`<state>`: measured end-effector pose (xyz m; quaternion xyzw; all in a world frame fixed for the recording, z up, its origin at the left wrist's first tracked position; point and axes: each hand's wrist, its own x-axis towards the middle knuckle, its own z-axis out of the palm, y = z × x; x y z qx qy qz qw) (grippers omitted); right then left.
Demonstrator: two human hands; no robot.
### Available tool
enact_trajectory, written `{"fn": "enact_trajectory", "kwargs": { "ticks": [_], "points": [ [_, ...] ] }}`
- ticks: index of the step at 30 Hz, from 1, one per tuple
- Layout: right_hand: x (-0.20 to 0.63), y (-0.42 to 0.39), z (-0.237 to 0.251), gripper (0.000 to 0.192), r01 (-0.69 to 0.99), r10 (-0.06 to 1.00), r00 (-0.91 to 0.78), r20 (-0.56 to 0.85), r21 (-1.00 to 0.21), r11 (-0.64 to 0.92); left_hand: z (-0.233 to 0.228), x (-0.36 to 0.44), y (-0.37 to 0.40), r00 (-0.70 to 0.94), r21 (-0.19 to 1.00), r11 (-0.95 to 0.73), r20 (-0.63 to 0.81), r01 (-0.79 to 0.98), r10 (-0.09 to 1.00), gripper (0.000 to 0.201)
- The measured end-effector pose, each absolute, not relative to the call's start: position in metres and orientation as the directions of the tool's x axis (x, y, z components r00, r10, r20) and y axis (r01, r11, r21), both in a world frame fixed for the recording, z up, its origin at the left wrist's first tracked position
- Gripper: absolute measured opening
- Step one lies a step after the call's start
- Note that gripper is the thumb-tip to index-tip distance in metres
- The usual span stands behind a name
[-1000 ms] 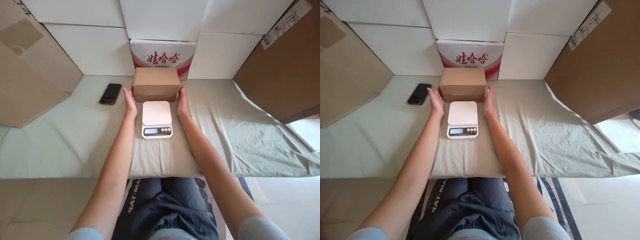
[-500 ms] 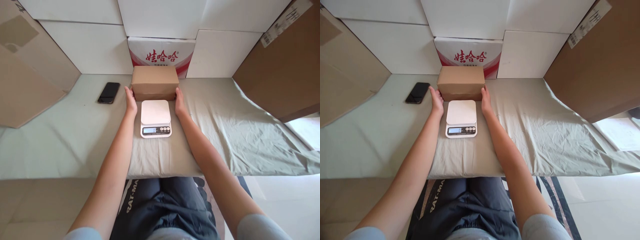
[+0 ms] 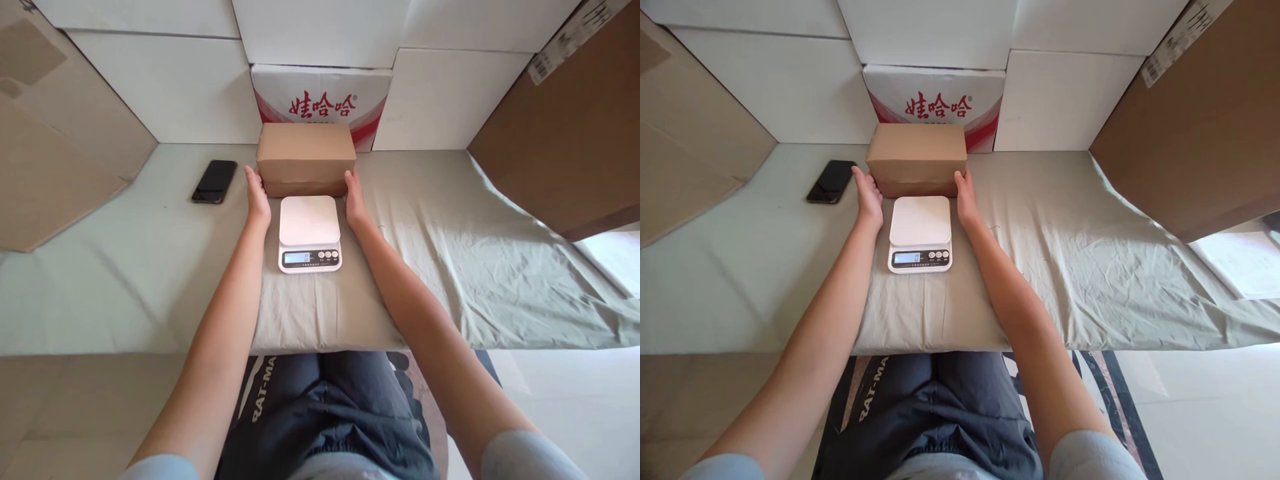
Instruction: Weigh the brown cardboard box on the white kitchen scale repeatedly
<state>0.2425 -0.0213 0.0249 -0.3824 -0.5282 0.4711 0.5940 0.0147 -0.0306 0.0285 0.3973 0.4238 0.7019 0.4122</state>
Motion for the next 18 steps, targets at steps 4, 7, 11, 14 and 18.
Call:
{"fn": "enact_trajectory", "kwargs": {
  "ticks": [4, 7, 11, 14, 18],
  "points": [
    [0.243, -0.023, 0.042, 0.091, -0.103, 0.944, -0.006, 0.330, -0.939, 0.328, 0.045, 0.013, -0.037, -0.309, 0.923, -0.320, 0.246, -0.216, 0.919, 0.090],
    [0.249, -0.034, 0.070, 0.089, -0.069, 0.901, 0.000, 0.434, -0.899, 0.433, 0.067, 0.012, -0.055, -0.268, 0.922, -0.341, 0.287, -0.182, 0.920, 0.091],
    [0.261, -0.081, 0.105, 0.082, -0.012, 0.834, -0.054, 0.550, -0.835, 0.550, 0.091, 0.013, -0.107, -0.230, 0.890, -0.434, 0.397, -0.142, 0.889, 0.077],
    [0.271, -0.126, 0.108, 0.075, 0.059, 0.826, -0.110, 0.553, -0.826, 0.561, 0.091, 0.019, -0.149, -0.272, 0.886, -0.448, 0.405, -0.120, 0.873, 0.073],
    [0.275, -0.165, 0.089, 0.068, 0.021, 0.841, -0.120, 0.527, -0.846, 0.533, 0.070, 0.029, -0.176, -0.326, 0.885, -0.452, 0.398, -0.108, 0.857, 0.071]
  ]
}}
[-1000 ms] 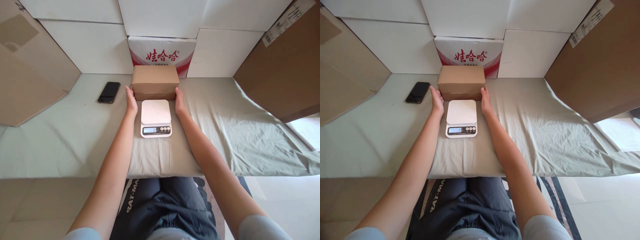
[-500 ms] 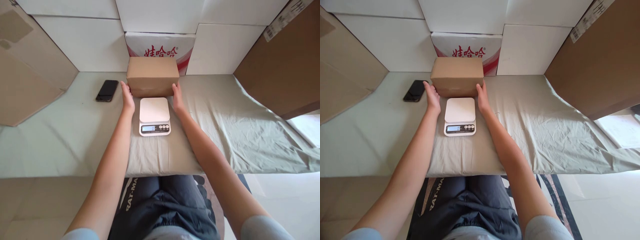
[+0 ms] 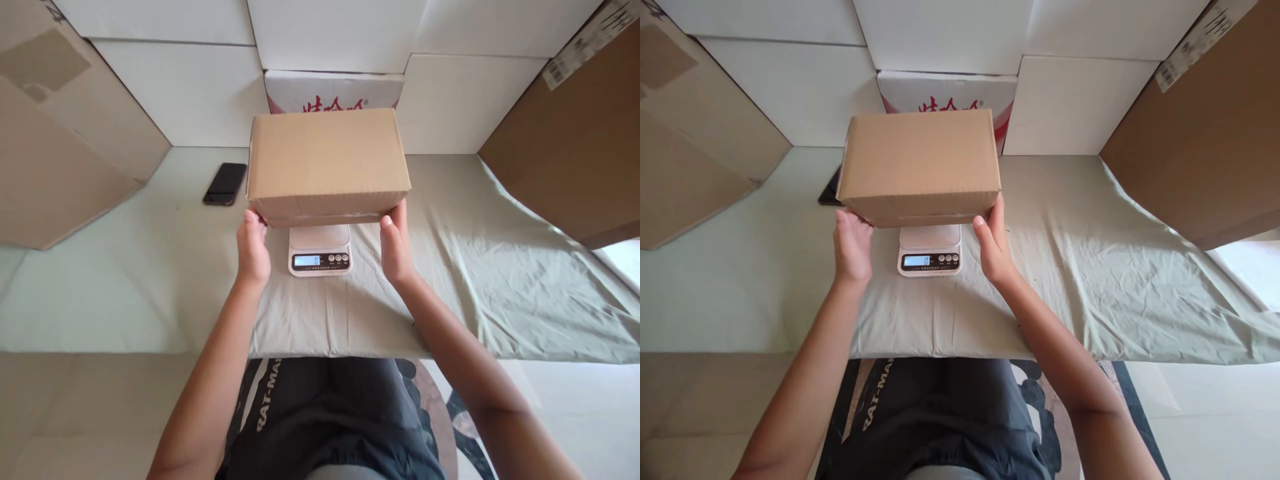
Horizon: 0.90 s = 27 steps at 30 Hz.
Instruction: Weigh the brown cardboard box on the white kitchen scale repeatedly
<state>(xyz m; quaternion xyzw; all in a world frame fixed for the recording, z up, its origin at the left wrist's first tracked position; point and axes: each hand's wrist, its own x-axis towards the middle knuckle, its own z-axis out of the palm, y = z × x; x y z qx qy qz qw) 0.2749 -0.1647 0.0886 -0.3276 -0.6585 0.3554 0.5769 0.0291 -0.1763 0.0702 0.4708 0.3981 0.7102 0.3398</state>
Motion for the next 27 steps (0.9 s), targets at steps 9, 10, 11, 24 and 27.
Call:
{"fn": "enact_trajectory", "kwargs": {
  "ticks": [9, 10, 11, 24, 27],
  "points": [
    [0.264, -0.166, 0.062, 0.063, -0.063, 0.891, -0.078, 0.447, -0.894, 0.443, 0.047, 0.019, -0.178, -0.314, 0.904, -0.416, 0.369, -0.096, 0.875, 0.072],
    [0.264, -0.165, 0.061, 0.062, -0.068, 0.893, -0.074, 0.445, -0.895, 0.440, 0.046, 0.019, -0.178, -0.313, 0.904, -0.417, 0.370, -0.095, 0.875, 0.071],
    [0.264, -0.165, 0.060, 0.062, -0.074, 0.892, -0.068, 0.447, -0.894, 0.442, 0.045, 0.019, -0.179, -0.313, 0.903, -0.419, 0.373, -0.093, 0.873, 0.071],
    [0.263, -0.168, 0.055, 0.065, -0.094, 0.916, -0.014, 0.402, -0.912, 0.399, 0.041, 0.021, -0.181, -0.331, 0.926, -0.372, 0.333, -0.061, 0.883, 0.076],
    [0.264, -0.168, 0.054, 0.065, -0.078, 0.915, -0.004, 0.403, -0.913, 0.401, 0.041, 0.022, -0.181, -0.344, 0.930, -0.364, 0.325, -0.055, 0.881, 0.077]
  ]
}}
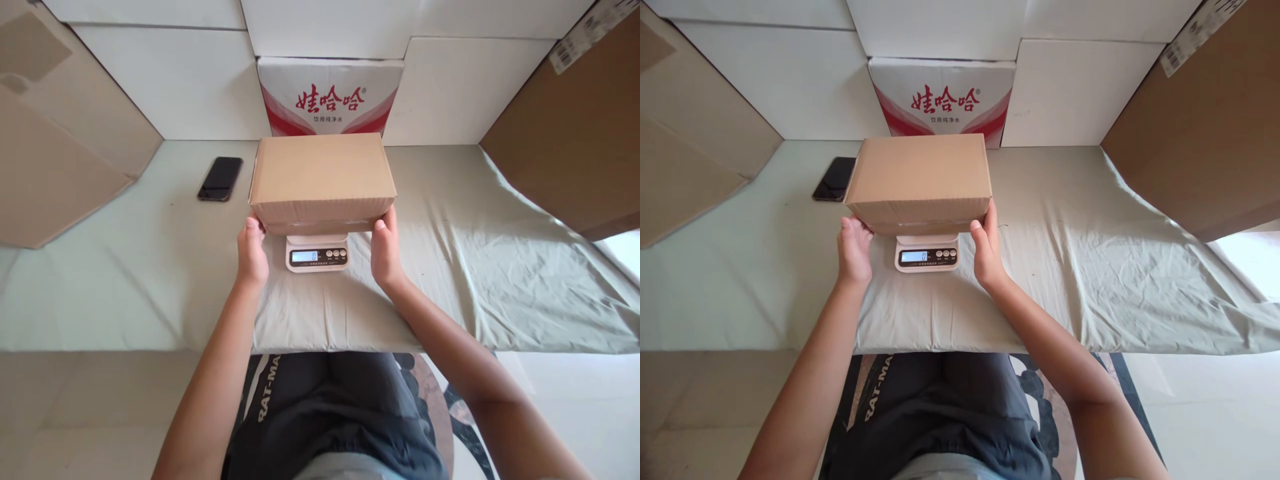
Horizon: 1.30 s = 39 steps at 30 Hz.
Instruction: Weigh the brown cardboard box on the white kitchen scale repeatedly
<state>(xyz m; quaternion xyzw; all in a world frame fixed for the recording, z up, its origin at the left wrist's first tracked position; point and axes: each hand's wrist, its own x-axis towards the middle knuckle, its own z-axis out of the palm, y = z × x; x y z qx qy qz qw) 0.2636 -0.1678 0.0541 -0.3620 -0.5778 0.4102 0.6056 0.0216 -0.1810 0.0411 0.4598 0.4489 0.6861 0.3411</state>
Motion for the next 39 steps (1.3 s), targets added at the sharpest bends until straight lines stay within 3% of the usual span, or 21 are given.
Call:
{"fn": "enact_trajectory", "kwargs": {
  "ticks": [6, 14, 34, 39],
  "points": [
    [0.265, -0.166, 0.051, 0.069, -0.012, 0.914, -0.020, 0.405, -0.914, 0.405, 0.040, 0.021, -0.183, -0.341, 0.930, -0.365, 0.330, -0.043, 0.881, 0.078],
    [0.264, -0.163, 0.047, 0.066, -0.089, 0.908, -0.020, 0.419, -0.905, 0.416, 0.038, 0.022, -0.183, -0.368, 0.931, -0.364, 0.325, -0.039, 0.871, 0.074],
    [0.264, -0.164, 0.044, 0.063, -0.087, 0.924, -0.019, 0.383, -0.921, 0.380, 0.037, 0.022, -0.185, -0.357, 0.939, -0.344, 0.310, -0.032, 0.881, 0.076],
    [0.265, -0.162, 0.043, 0.071, -0.059, 0.925, 0.004, 0.381, -0.923, 0.380, 0.041, 0.023, -0.184, -0.350, 0.935, -0.350, 0.310, -0.057, 0.884, 0.077]
  ]
}}
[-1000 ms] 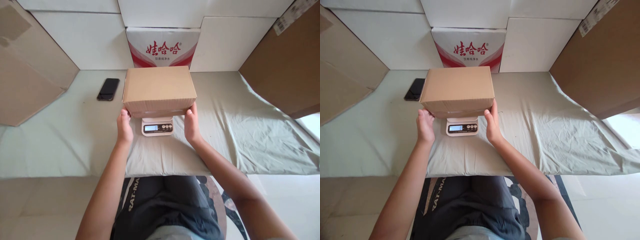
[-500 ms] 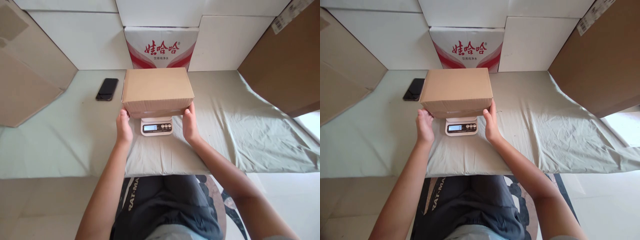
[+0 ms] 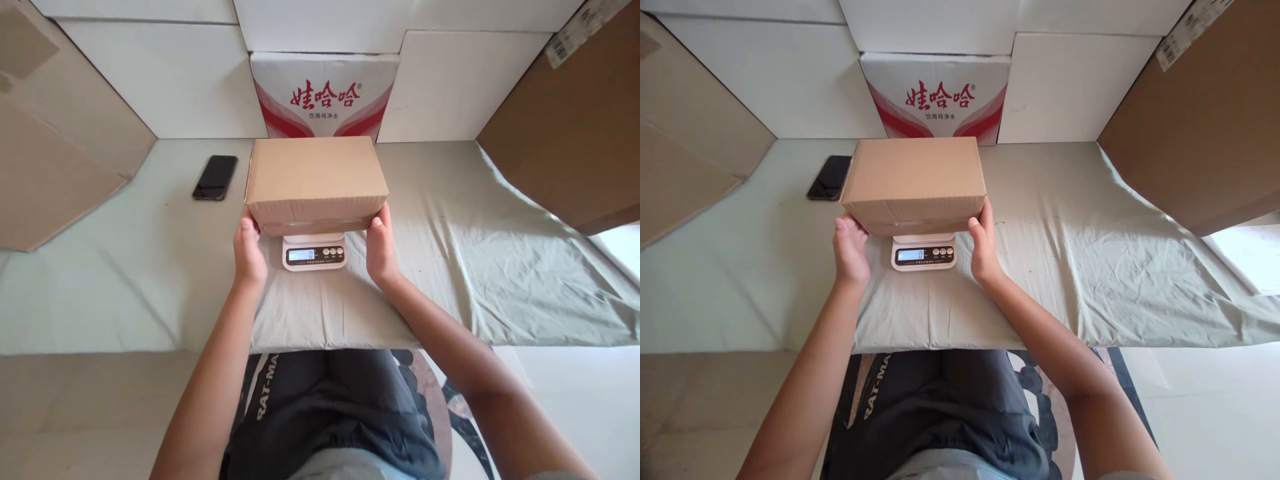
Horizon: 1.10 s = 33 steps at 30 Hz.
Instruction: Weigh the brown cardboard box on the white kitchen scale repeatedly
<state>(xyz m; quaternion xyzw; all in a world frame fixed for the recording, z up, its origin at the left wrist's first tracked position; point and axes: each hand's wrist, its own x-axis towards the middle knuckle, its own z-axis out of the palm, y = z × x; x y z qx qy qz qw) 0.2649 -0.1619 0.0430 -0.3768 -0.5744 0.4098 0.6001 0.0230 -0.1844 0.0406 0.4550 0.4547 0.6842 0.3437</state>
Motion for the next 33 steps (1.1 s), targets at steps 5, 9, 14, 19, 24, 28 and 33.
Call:
{"fn": "enact_trajectory", "kwargs": {
  "ticks": [5, 9, 14, 19, 24, 28, 33],
  "points": [
    [0.275, -0.153, 0.041, 0.076, -0.091, 0.925, 0.175, 0.336, -0.930, 0.355, 0.036, 0.014, -0.178, -0.403, 0.911, -0.407, 0.348, -0.068, 0.846, 0.074],
    [0.286, -0.142, 0.035, 0.073, -0.078, 0.926, 0.223, 0.306, -0.941, 0.330, 0.027, 0.005, -0.172, -0.437, 0.904, -0.423, 0.359, -0.057, 0.825, 0.074],
    [0.288, -0.134, 0.025, 0.073, -0.107, 0.925, 0.246, 0.291, -0.940, 0.324, 0.019, -0.003, -0.164, -0.462, 0.908, -0.404, 0.311, -0.115, 0.831, 0.074],
    [0.285, -0.130, 0.020, 0.073, -0.123, 0.930, 0.241, 0.278, -0.942, 0.313, 0.015, -0.002, -0.158, -0.478, 0.917, -0.385, 0.291, -0.109, 0.829, 0.078],
    [0.283, -0.129, 0.023, 0.069, -0.207, 0.940, 0.263, 0.220, -0.938, 0.278, 0.026, 0.010, -0.162, -0.510, 0.920, -0.356, 0.229, -0.165, 0.829, 0.082],
    [0.280, -0.133, 0.029, 0.063, -0.269, 0.947, 0.271, 0.175, -0.930, 0.249, 0.034, 0.015, -0.164, -0.503, 0.924, -0.333, 0.201, -0.186, 0.840, 0.092],
    [0.278, -0.137, 0.035, 0.053, -0.325, 0.948, 0.283, 0.145, -0.915, 0.237, 0.031, 0.014, -0.163, -0.503, 0.931, -0.324, 0.202, -0.169, 0.841, 0.092]
  ]
}}
